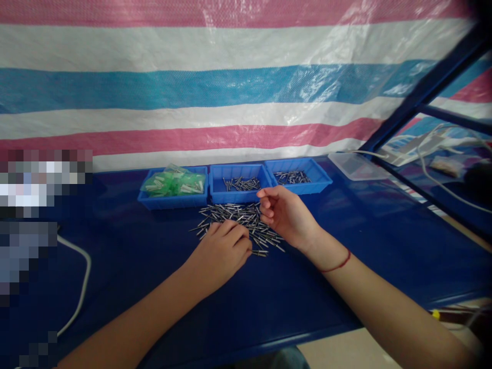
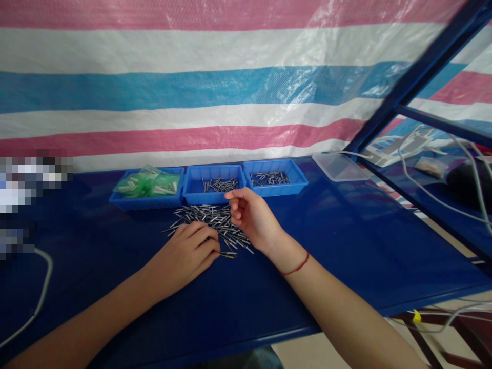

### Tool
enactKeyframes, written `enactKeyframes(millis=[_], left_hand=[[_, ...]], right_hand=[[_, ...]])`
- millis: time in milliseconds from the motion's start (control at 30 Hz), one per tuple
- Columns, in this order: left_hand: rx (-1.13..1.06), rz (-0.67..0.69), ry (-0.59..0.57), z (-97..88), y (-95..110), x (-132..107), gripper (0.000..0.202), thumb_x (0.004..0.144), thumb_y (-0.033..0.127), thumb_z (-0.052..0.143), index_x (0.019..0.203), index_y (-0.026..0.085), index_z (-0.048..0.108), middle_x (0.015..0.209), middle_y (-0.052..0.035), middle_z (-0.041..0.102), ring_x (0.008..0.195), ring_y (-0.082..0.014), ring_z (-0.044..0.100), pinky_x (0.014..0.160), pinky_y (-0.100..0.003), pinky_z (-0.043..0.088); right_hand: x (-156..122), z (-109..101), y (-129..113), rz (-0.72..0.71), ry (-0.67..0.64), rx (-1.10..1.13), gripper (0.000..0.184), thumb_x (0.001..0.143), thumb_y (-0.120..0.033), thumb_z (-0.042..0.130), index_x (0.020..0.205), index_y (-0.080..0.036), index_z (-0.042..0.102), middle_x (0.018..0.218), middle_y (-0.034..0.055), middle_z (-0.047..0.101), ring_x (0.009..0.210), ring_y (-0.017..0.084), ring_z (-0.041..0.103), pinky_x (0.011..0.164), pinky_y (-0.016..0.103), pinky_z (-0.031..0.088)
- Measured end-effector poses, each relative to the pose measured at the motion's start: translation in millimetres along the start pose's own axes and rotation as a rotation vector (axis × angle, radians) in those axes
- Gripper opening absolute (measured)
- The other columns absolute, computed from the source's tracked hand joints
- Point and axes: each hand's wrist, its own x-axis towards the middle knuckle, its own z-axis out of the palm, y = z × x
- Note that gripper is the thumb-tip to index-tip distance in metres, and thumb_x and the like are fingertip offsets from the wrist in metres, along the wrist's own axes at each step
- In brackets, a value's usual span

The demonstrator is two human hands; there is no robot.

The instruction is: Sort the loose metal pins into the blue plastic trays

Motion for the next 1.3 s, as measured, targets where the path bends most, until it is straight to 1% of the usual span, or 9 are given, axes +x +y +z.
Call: enactKeyframes(millis=[200, 333, 400, 467, 567, 667, 800, 1000, 1300], left_hand=[[0.155, 0.056, 0.033, 5.5, 1, -1, 0.011, 0.091, 0.019, 0.053, 0.084, 0.017, 0.061, 0.094, -0.003, 0.063, 0.093, -0.0204, 0.053, 0.074, -0.035, 0.032], [0.243, 0.035, 0.079, 8.3, 0, -3, 0.01, 0.092, 0.017, 0.051, 0.089, 0.016, 0.06, 0.098, -0.0038, 0.064, 0.096, -0.0215, 0.054, 0.076, -0.036, 0.033], [0.271, -0.004, 0.151, 7.3, -2, -4, 0.011, 0.093, 0.017, 0.049, 0.092, 0.015, 0.06, 0.105, -0.0053, 0.064, 0.101, -0.0228, 0.053, 0.08, -0.037, 0.034], [0.28, -0.057, 0.228, 3.7, -6, -4, 0.013, 0.094, 0.016, 0.047, 0.094, 0.015, 0.059, 0.108, -0.0069, 0.065, 0.104, -0.0241, 0.053, 0.084, -0.039, 0.033], [0.229, -0.146, 0.271, -5.7, -13, -3, 0.016, 0.095, 0.015, 0.043, 0.092, 0.015, 0.058, 0.095, -0.0068, 0.067, 0.093, -0.0223, 0.056, 0.082, -0.037, 0.035], [0.101, -0.196, 0.301, -15.7, -18, -2, 0.019, 0.096, 0.018, 0.04, 0.091, 0.016, 0.057, 0.088, -0.0053, 0.066, 0.084, -0.0197, 0.057, 0.08, -0.035, 0.038], [-0.15, -0.28, 0.39, -21.0, -17, -2, 0.014, 0.095, 0.021, 0.045, 0.091, 0.018, 0.058, 0.089, -0.0034, 0.065, 0.084, -0.017, 0.059, 0.079, -0.03, 0.043], [-0.629, -0.482, 0.512, -12.1, -17, -1, 0.014, 0.086, 0.029, 0.06, 0.096, 0.02, 0.061, 0.091, -0.0009, 0.068, 0.08, -0.0148, 0.064, 0.076, -0.026, 0.049], [-0.784, -0.51, 0.517, -11.0, -18, -2, 0.013, 0.087, 0.031, 0.059, 0.093, 0.02, 0.065, 0.088, -0.001, 0.068, 0.079, -0.0142, 0.064, 0.073, -0.024, 0.049]], right_hand=[[0, 0, 3, 0.016, -0.025, -0.033, 0.011, 0.068, -0.026, 0.063, 0.069, -0.015, 0.065, 0.055, -0.0046, 0.044, 0.046, 0.006, 0.032, 0.042, 0.022, 0.023], [0, 1, 5, -0.024, -0.024, -0.128, 0.013, 0.072, -0.028, 0.06, 0.069, -0.016, 0.064, 0.057, -0.0045, 0.044, 0.046, 0.006, 0.033, 0.043, 0.023, 0.023], [-2, 1, 3, -0.135, -0.04, -0.303, 0.016, 0.076, -0.03, 0.057, 0.072, -0.017, 0.065, 0.058, -0.0039, 0.046, 0.047, 0.007, 0.034, 0.044, 0.024, 0.023], [-6, 1, 0, -0.332, -0.116, -0.62, 0.016, 0.08, -0.03, 0.057, 0.074, -0.017, 0.066, 0.062, -0.0022, 0.051, 0.051, 0.008, 0.039, 0.047, 0.024, 0.027], [-12, 2, -4, -0.614, -0.299, -1.096, 0.012, 0.082, -0.026, 0.06, 0.077, -0.017, 0.067, 0.07, 0.0005, 0.06, 0.061, 0.01, 0.049, 0.057, 0.025, 0.036], [-13, 2, -3, -0.724, -0.383, -1.257, 0.016, 0.087, -0.025, 0.055, 0.083, -0.016, 0.068, 0.076, 0.0024, 0.064, 0.064, 0.011, 0.053, 0.061, 0.025, 0.04], [-10, 1, 2, -0.704, -0.413, -1.23, 0.018, 0.09, -0.026, 0.054, 0.091, -0.016, 0.068, 0.084, 0.0038, 0.068, 0.066, 0.011, 0.056, 0.061, 0.023, 0.042], [-12, 4, 8, -0.524, -0.432, -0.976, 0.018, 0.088, -0.031, 0.058, 0.092, -0.016, 0.068, 0.084, 0.0036, 0.068, 0.067, 0.012, 0.057, 0.061, 0.024, 0.043], [-11, 4, 15, -0.413, -0.393, -0.841, 0.02, 0.086, -0.032, 0.061, 0.098, -0.017, 0.067, 0.081, 0.002, 0.065, 0.062, 0.011, 0.051, 0.058, 0.025, 0.041]])
